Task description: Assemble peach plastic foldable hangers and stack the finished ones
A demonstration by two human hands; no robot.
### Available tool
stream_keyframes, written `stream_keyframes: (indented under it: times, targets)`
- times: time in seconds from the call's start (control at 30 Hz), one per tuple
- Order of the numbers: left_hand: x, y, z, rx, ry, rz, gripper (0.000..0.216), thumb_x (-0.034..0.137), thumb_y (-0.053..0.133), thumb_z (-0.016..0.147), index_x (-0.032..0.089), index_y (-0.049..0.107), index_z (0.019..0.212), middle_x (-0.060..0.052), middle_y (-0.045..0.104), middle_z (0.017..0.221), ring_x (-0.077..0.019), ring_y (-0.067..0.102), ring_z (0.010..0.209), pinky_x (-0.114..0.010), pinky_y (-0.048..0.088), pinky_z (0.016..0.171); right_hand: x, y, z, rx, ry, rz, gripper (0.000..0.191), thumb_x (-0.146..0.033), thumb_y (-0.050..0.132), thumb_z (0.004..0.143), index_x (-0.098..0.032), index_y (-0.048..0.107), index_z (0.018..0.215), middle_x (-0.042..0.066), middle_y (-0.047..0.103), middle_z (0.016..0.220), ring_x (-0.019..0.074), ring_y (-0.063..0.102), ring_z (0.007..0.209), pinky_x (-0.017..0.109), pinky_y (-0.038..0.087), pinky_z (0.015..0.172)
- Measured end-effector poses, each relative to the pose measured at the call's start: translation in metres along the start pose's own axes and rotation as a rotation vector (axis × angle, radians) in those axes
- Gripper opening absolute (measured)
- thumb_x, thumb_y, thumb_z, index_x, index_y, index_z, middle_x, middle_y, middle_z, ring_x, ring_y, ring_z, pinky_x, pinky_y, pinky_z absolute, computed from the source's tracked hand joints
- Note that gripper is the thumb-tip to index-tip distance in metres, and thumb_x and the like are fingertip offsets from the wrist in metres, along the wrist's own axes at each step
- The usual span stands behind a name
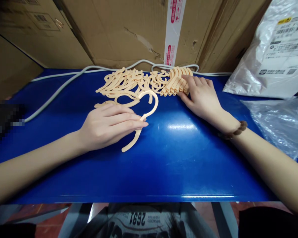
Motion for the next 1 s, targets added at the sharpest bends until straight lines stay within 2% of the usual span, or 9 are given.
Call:
stream_keyframes:
  times: [0.2,0.37,0.53,0.63,0.73,0.83,0.93,1.0]
  targets:
    - [-0.002,-0.001,-0.001,0.010,-0.011,0.008,0.012,0.018,0.063,0.095,0.015,0.069,0.104,-0.001,0.077,0.093,-0.0172,0.070,0.085,-0.030,0.051,0.071,-0.010,-0.008,-0.004,0.056,-0.062,-0.038,0.056,-0.045,0.049,0.094,-0.013,0.047,0.139,0.018,0.066,0.112,0.0343,0.060,0.100,0.052,0.045,0.087]
    - [-0.001,-0.001,0.000,0.014,0.000,0.004,0.011,0.016,0.062,0.095,0.015,0.070,0.103,-0.001,0.078,0.093,-0.0173,0.070,0.085,-0.030,0.050,0.069,-0.012,-0.009,-0.003,0.023,-0.048,-0.114,0.055,-0.036,0.048,0.093,-0.006,0.047,0.139,0.018,0.069,0.106,0.0310,0.065,0.096,0.052,0.041,0.099]
    - [-0.002,0.000,0.000,0.005,-0.013,0.020,0.012,0.019,0.060,0.096,0.017,0.070,0.103,0.001,0.078,0.092,-0.0162,0.069,0.085,-0.029,0.049,0.069,-0.012,-0.009,-0.002,-0.042,-0.057,-0.144,0.037,-0.034,0.043,0.097,-0.012,0.063,0.118,0.015,0.071,0.110,0.0261,0.066,0.096,0.049,0.034,0.110]
    - [-0.001,-0.001,0.000,0.006,-0.004,0.036,0.012,0.020,0.059,0.097,0.019,0.070,0.102,0.002,0.078,0.093,-0.0146,0.069,0.085,-0.027,0.048,0.069,-0.010,-0.015,0.000,-0.054,-0.033,-0.214,0.041,-0.036,0.037,0.100,-0.010,0.066,0.113,0.016,0.073,0.106,0.0241,0.066,0.093,0.045,0.031,0.112]
    - [-0.001,-0.003,0.001,0.019,-0.014,0.057,0.011,0.019,0.061,0.096,0.020,0.069,0.103,0.003,0.078,0.093,-0.0140,0.069,0.085,-0.027,0.046,0.068,-0.012,-0.032,0.000,0.010,-0.009,-0.329,0.051,-0.034,0.025,0.103,-0.006,0.059,0.128,0.018,0.073,0.107,0.0231,0.066,0.088,0.047,0.030,0.111]
    - [-0.004,-0.010,0.000,0.080,-0.072,0.110,0.012,0.020,0.067,0.093,0.021,0.069,0.104,0.004,0.078,0.094,-0.0146,0.070,0.087,-0.030,0.045,0.072,-0.023,-0.051,-0.003,0.095,-0.028,-0.431,0.050,-0.029,0.022,0.103,-0.006,0.056,0.132,0.017,0.074,0.103,0.0235,0.067,0.089,0.048,0.032,0.110]
    - [-0.009,-0.019,-0.002,0.161,-0.151,0.162,0.015,0.021,0.071,0.090,0.023,0.070,0.105,0.005,0.078,0.092,-0.0157,0.070,0.090,-0.032,0.044,0.079,-0.048,-0.067,-0.012,0.226,-0.160,-0.479,0.039,-0.026,0.030,0.102,-0.012,0.059,0.124,0.011,0.074,0.101,0.0215,0.067,0.090,0.046,0.037,0.107]
    - [-0.015,-0.020,-0.003,0.167,-0.202,0.170,0.016,0.021,0.071,0.090,0.025,0.070,0.106,0.005,0.078,0.090,-0.0163,0.070,0.093,-0.033,0.043,0.081,-0.079,-0.077,-0.027,0.378,-0.378,-0.468,0.029,-0.028,0.038,0.101,-0.018,0.061,0.116,0.003,0.074,0.090,0.0180,0.066,0.083,0.041,0.045,0.099]
Point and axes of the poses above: each hand's wrist, its own z-axis towards the middle knuckle, its own y-axis out of the palm, x = y × z, the point moved 9 cm from there along z, towards the middle knuckle
